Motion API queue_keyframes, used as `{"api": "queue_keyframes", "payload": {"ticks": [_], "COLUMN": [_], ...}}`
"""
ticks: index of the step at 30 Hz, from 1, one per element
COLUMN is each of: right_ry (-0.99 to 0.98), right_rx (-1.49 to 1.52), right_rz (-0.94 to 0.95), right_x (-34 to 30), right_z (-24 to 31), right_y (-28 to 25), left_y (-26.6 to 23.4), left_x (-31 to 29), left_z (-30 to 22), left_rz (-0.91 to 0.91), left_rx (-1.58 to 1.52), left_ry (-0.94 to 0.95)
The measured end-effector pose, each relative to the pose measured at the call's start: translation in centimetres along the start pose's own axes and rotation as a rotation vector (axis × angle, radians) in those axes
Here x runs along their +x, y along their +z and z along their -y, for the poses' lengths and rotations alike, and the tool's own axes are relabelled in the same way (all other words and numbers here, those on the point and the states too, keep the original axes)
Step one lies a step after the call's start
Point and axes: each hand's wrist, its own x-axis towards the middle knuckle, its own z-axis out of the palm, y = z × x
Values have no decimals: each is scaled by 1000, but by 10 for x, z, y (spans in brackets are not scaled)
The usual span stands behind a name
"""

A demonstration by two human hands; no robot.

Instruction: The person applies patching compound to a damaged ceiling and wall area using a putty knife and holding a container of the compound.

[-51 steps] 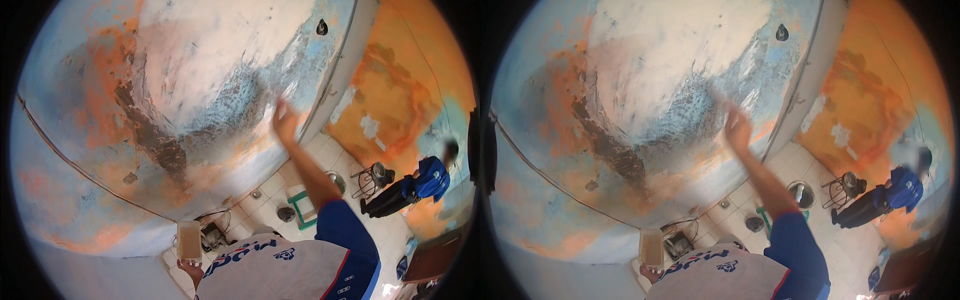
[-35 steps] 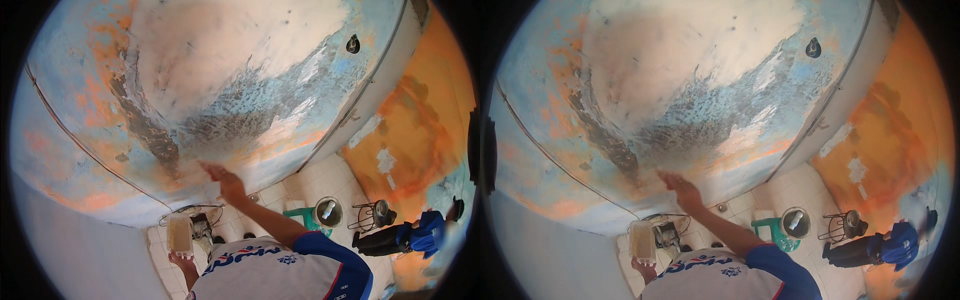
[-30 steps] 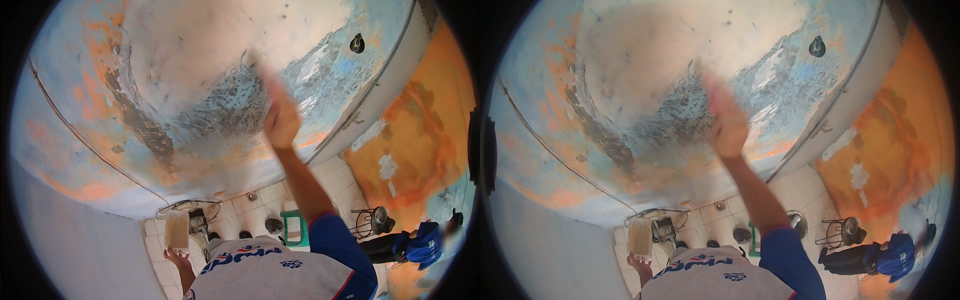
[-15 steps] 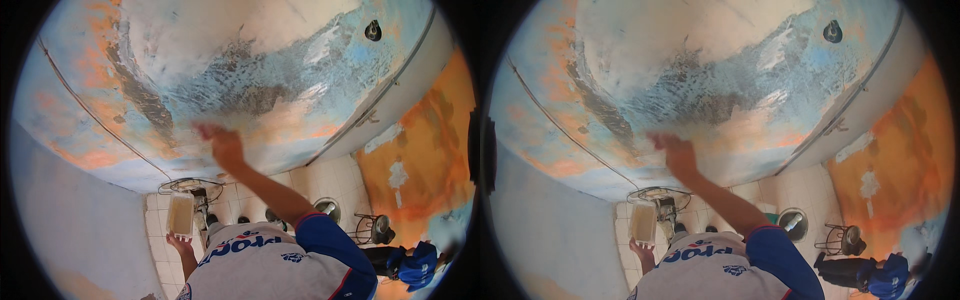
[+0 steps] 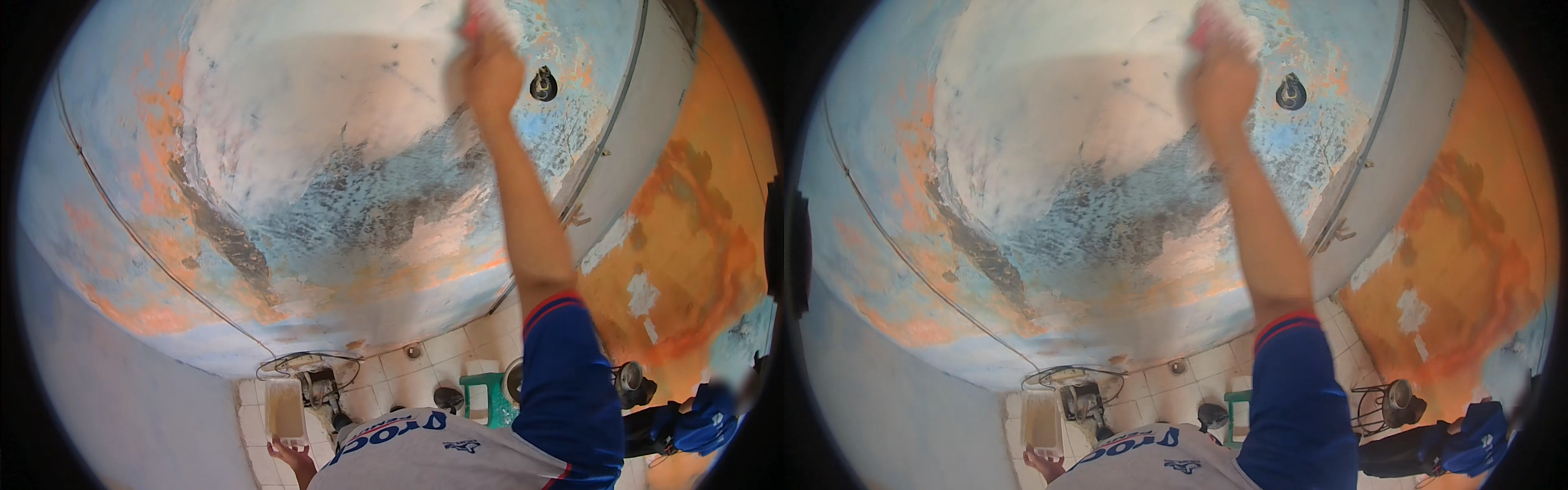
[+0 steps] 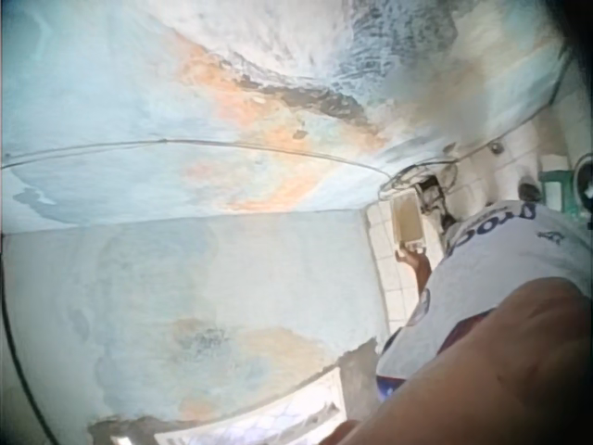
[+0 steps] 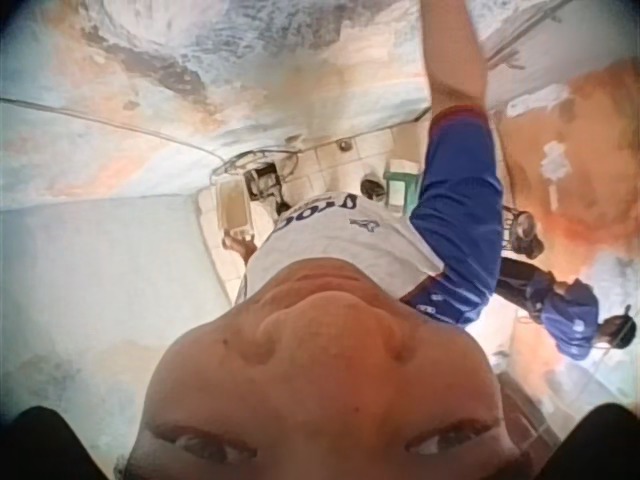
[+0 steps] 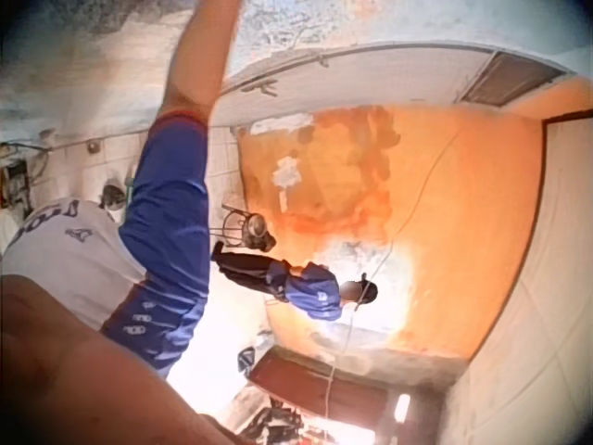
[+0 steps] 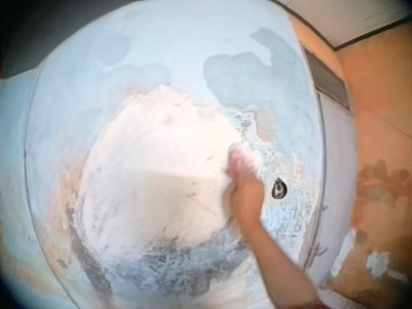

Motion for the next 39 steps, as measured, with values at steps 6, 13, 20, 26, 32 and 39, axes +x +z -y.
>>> {"api": "queue_keyframes", "payload": {"ticks": [6,13,20,26,32,39], "right_ry": [88,272,125,-39,43,159], "right_rx": [469,716,292,14,549,456], "right_rz": [251,845,-227,152,1132,259], "right_x": [-270,-310,-15,-132,-376,-203], "right_z": [207,228,60,146,273,138], "right_y": [-67,-142,-59,-24,-134,-91], "left_y": [40,23,-1,0,27,14], "left_x": [-3,-19,-31,-19,-20,-17], "left_z": [-12,-13,-5,-3,-8,2], "left_rz": [132,124,18,7,129,81], "left_rx": [14,26,34,45,38,-19], "left_ry": [-26,-38,-52,-47,-37,-40]}}
